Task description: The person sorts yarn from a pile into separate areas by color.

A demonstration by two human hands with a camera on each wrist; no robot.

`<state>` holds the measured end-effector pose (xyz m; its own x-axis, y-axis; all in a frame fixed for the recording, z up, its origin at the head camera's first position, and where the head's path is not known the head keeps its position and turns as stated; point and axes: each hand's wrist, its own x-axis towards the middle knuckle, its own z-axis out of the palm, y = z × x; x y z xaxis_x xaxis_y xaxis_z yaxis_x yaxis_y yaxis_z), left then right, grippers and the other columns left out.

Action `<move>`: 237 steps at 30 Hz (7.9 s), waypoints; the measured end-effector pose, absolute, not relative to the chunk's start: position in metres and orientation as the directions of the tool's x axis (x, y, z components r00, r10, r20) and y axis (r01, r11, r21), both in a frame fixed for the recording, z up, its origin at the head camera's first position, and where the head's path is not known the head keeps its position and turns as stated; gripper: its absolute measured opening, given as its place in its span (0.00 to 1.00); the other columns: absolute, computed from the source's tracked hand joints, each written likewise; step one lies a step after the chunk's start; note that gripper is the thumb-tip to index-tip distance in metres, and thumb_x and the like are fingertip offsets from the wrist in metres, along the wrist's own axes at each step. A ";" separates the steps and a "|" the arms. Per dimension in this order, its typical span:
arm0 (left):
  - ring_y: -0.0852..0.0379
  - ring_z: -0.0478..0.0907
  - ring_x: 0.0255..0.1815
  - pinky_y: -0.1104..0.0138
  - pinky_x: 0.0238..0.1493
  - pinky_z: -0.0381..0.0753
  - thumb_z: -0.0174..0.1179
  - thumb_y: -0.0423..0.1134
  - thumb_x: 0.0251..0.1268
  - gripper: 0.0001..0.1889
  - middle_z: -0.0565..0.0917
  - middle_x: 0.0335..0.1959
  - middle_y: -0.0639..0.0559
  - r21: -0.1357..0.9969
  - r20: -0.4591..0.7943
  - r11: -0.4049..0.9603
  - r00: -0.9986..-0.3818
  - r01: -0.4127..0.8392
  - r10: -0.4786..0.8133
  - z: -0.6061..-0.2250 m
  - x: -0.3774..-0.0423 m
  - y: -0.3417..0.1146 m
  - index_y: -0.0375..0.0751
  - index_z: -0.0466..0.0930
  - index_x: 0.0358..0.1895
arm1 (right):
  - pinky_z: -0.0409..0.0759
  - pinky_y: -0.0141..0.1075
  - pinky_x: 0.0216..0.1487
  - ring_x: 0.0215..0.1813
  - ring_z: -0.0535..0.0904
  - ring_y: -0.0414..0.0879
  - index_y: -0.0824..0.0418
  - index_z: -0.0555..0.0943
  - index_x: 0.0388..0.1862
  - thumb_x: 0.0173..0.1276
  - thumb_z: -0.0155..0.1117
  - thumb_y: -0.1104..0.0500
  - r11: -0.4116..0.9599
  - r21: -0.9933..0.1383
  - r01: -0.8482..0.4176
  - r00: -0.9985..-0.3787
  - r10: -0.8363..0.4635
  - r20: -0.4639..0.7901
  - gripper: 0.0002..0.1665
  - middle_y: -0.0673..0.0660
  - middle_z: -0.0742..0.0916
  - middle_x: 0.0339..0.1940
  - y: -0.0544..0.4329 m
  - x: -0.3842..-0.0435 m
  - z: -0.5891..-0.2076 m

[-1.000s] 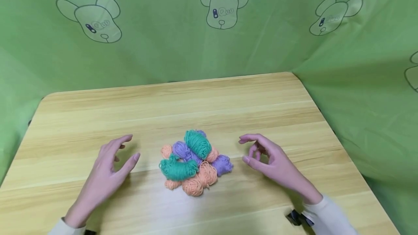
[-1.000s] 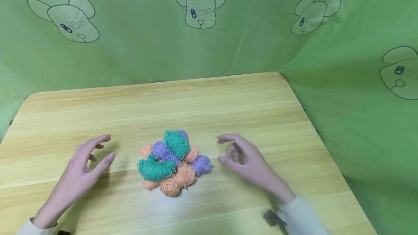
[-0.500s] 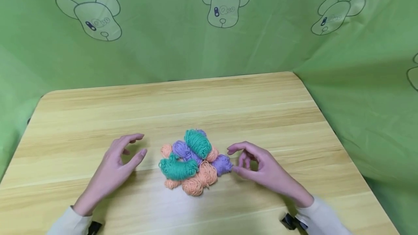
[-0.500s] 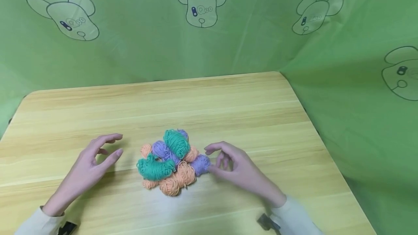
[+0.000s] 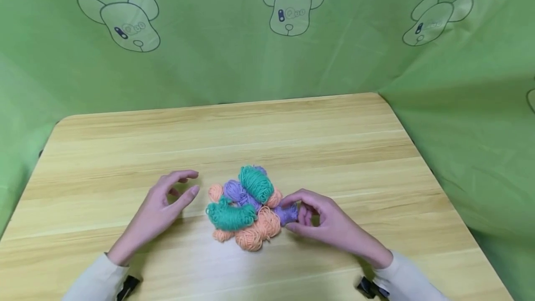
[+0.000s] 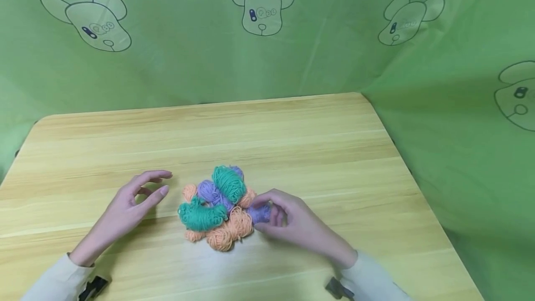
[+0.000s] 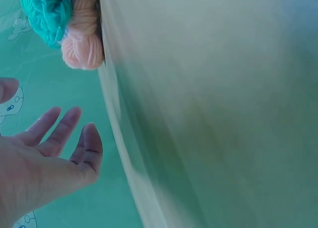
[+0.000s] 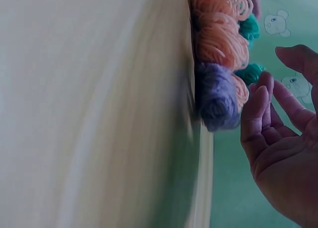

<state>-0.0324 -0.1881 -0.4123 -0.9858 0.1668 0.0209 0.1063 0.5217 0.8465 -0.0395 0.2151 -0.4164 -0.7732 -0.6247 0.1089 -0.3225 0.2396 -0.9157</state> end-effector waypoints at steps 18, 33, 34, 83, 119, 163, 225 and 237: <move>0.47 0.77 0.55 0.48 0.58 0.77 0.68 0.46 0.79 0.21 0.85 0.61 0.49 0.855 0.024 0.495 -0.965 0.155 0.260 -0.419 -0.049 -0.173 0.42 0.84 0.67 | 0.86 0.36 0.32 0.34 0.82 0.41 0.55 0.86 0.62 0.65 0.84 0.62 0.266 -0.889 -0.374 -0.771 -0.622 0.138 0.27 0.50 0.89 0.48 0.196 -0.033 -0.423; 0.41 0.70 0.73 0.33 0.73 0.64 0.72 0.44 0.73 0.25 0.83 0.68 0.54 0.866 0.020 0.460 -0.932 0.197 0.362 -0.427 -0.065 -0.159 0.48 0.83 0.71 | 0.78 0.30 0.25 0.27 0.74 0.31 0.53 0.85 0.65 0.64 0.85 0.63 0.371 -0.769 -0.521 -0.741 -0.643 0.192 0.31 0.47 0.85 0.36 0.189 -0.035 -0.421; 0.41 0.70 0.73 0.33 0.72 0.65 0.73 0.44 0.72 0.25 0.83 0.68 0.54 0.864 0.021 0.461 -0.931 0.201 0.365 -0.427 -0.066 -0.158 0.48 0.83 0.70 | 0.77 0.28 0.25 0.26 0.72 0.30 0.52 0.85 0.65 0.64 0.85 0.62 0.376 -0.759 -0.532 -0.736 -0.649 0.195 0.30 0.47 0.84 0.35 0.189 -0.035 -0.421; 0.49 0.80 0.33 0.66 0.33 0.84 0.67 0.25 0.66 0.10 0.84 0.39 0.42 0.955 -0.217 0.270 -0.912 -0.124 0.348 -0.425 -0.079 -0.141 0.35 0.88 0.49 | 0.72 0.29 0.21 0.23 0.68 0.30 0.49 0.88 0.45 0.62 0.77 0.73 0.342 -0.824 -0.451 -0.741 -0.658 0.133 0.21 0.40 0.81 0.27 0.183 -0.037 -0.415; 0.52 0.77 0.27 0.70 0.27 0.77 0.68 0.24 0.66 0.11 0.78 0.31 0.45 0.955 -0.225 0.261 -0.921 -0.143 0.319 -0.427 -0.075 -0.135 0.34 0.87 0.49 | 0.69 0.34 0.20 0.20 0.66 0.38 0.52 0.87 0.45 0.68 0.78 0.69 0.225 -0.927 -0.299 -0.825 -0.549 0.133 0.14 0.50 0.72 0.18 0.206 -0.035 -0.408; 0.51 0.75 0.32 0.67 0.32 0.76 0.70 0.26 0.64 0.10 0.81 0.31 0.46 0.939 -0.221 0.319 -0.934 -0.127 0.279 -0.426 -0.078 -0.137 0.37 0.89 0.47 | 0.72 0.31 0.18 0.21 0.73 0.40 0.68 0.81 0.39 0.74 0.70 0.73 0.155 -0.988 0.001 -0.991 -0.130 -0.021 0.05 0.56 0.83 0.24 0.249 -0.046 -0.400; 0.51 0.74 0.34 0.65 0.36 0.75 0.71 0.26 0.66 0.10 0.80 0.31 0.48 0.929 -0.201 0.356 -0.943 -0.098 0.265 -0.425 -0.078 -0.136 0.40 0.90 0.47 | 0.77 0.28 0.26 0.27 0.78 0.38 0.53 0.86 0.37 0.79 0.72 0.60 0.112 -0.942 0.316 -0.931 0.226 -0.286 0.07 0.48 0.87 0.26 0.348 -0.069 -0.412; 0.52 0.74 0.32 0.68 0.32 0.76 0.70 0.25 0.66 0.09 0.80 0.31 0.47 0.935 -0.210 0.334 -0.941 -0.115 0.264 -0.423 -0.080 -0.137 0.39 0.90 0.46 | 0.76 0.29 0.27 0.27 0.78 0.38 0.53 0.85 0.37 0.81 0.70 0.58 0.201 -0.892 0.404 -0.911 0.174 -0.373 0.08 0.46 0.86 0.26 0.359 -0.071 -0.420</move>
<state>-0.0801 -0.1372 -0.4227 -0.9413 0.2639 -0.2104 -0.1154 0.3343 0.9354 -0.0707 0.3586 -0.4202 -0.9112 0.1743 -0.3734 0.4041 0.2009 -0.8924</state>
